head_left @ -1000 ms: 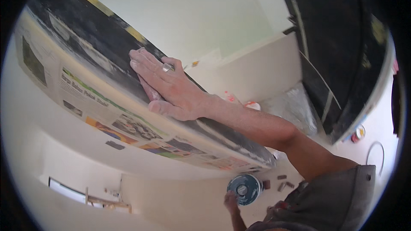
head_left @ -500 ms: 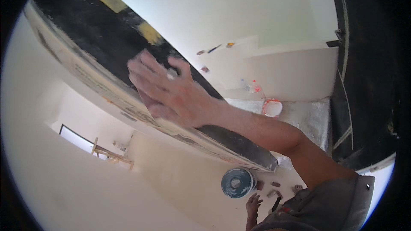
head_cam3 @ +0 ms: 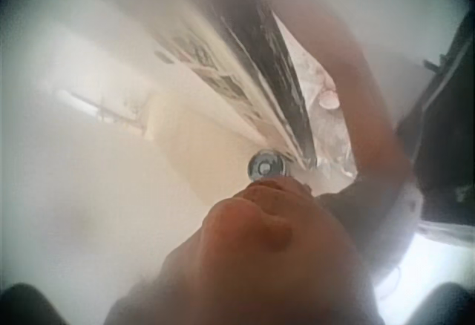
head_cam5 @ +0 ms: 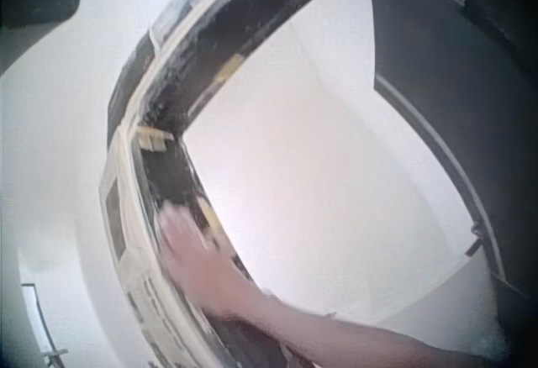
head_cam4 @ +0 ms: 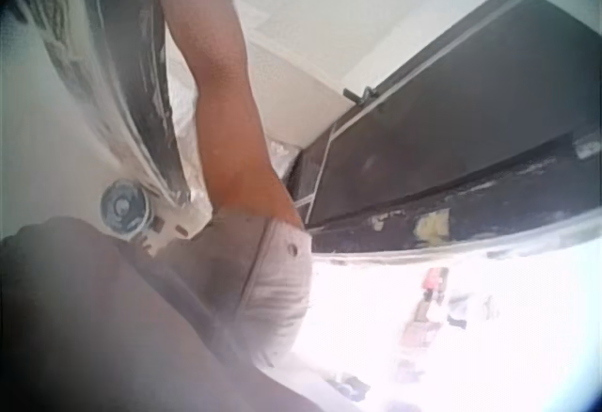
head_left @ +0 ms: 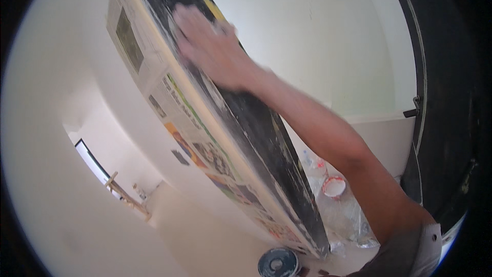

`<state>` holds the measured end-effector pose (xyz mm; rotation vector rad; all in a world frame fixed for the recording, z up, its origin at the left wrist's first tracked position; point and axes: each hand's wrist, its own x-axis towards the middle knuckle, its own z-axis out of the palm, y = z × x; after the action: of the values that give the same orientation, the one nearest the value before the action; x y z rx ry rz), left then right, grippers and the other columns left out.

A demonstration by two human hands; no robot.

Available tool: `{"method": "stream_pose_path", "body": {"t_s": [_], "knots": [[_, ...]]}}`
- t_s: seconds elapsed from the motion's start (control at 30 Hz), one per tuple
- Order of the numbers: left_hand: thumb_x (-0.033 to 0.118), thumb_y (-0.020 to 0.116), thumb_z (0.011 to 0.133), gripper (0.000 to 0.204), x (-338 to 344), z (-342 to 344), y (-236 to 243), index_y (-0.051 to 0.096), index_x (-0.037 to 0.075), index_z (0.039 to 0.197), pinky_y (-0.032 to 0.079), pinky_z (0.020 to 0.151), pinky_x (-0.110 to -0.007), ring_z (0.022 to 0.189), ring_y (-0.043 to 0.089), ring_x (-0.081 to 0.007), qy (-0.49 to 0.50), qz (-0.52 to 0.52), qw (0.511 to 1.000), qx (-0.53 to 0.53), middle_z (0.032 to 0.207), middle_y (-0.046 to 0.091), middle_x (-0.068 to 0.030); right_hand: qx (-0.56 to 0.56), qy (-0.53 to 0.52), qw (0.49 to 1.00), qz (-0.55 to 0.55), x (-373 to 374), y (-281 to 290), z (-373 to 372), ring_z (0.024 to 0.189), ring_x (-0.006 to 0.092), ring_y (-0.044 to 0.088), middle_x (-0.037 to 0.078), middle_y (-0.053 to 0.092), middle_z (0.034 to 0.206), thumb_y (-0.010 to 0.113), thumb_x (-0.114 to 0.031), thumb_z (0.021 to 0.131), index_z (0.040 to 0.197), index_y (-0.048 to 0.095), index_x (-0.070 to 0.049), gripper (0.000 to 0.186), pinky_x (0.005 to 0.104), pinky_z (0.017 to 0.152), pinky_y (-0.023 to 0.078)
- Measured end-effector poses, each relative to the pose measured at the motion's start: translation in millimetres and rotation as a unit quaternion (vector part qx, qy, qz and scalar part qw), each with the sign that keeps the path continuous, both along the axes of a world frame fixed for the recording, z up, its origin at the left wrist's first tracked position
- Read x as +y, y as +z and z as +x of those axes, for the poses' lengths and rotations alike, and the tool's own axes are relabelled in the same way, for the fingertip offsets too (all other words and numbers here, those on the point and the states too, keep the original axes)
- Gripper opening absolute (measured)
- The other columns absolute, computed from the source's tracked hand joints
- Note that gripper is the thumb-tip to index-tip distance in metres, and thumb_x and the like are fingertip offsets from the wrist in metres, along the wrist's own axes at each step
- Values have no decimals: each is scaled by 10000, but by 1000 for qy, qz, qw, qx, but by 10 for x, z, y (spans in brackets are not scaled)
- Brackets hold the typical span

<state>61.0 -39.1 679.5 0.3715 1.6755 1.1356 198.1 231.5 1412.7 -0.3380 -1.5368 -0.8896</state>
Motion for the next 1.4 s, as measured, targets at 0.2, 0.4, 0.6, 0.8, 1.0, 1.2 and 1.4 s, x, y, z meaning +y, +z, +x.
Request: {"method": "stream_pose_path", "body": {"t_s": [0.2,0.4,0.6,0.8,1.0,1.2,1.4], "knots": [[177,603,907,341,498,52,303,621,11,1205,500,640,-279,801,710,-217,-41,40,998,-15,1013,698,-118,58,123,991,-13,-2,56,36,1275,349,402,219,389,1394,418,-271,954,1227,477,-15,379,513,980,355],[177,604,907,338,552,-128,393,623,11,1201,500,639,-281,800,709,-216,-11,56,998,-18,1005,699,-118,49,155,973,-163,-73,-1086,-144,1390,353,305,236,319,1478,372,-305,981,1393,346,18,524,507,1014,316],[177,604,907,335,830,45,464,625,10,1196,501,638,-283,799,709,-216,-60,68,996,-20,996,700,-119,45,27,995,-81,196,1181,206,1321,311,384,218,362,1440,348,-275,985,1221,474,-72,336,553,992,326],[177,605,907,331,684,-175,489,627,9,1192,502,637,-285,799,709,-215,9,71,997,-18,987,701,-119,41,190,981,-2,71,-119,-266,1324,346,391,225,383,1430,361,-306,978,1337,427,-3,475,511,1012,324],[177,605,907,328,904,7,477,629,9,1188,502,636,-287,798,709,-215,-50,72,996,-18,978,703,-120,-1,33,998,-59,317,1448,227,1272,326,435,216,420,1384,367,-308,980,1248,474,-35,397,555,955,347],[177,606,908,325,861,-5,468,632,8,1184,503,635,-289,797,709,-215,-32,74,996,-25,969,704,-120,17,179,982,-52,269,452,45,1276,372,416,222,378,1428,350,-307,990,1308,430,-6,444,508,1013,326],[177,606,908,322,738,-66,395,634,7,1180,503,634,-291,796,709,-214,-15,68,997,-20,961,705,-121,-53,194,967,-159,5,-1747,39,1462,303,182,175,173,1578,326,-307,1003,1510,197,-40,588,496,1139,160]]}}
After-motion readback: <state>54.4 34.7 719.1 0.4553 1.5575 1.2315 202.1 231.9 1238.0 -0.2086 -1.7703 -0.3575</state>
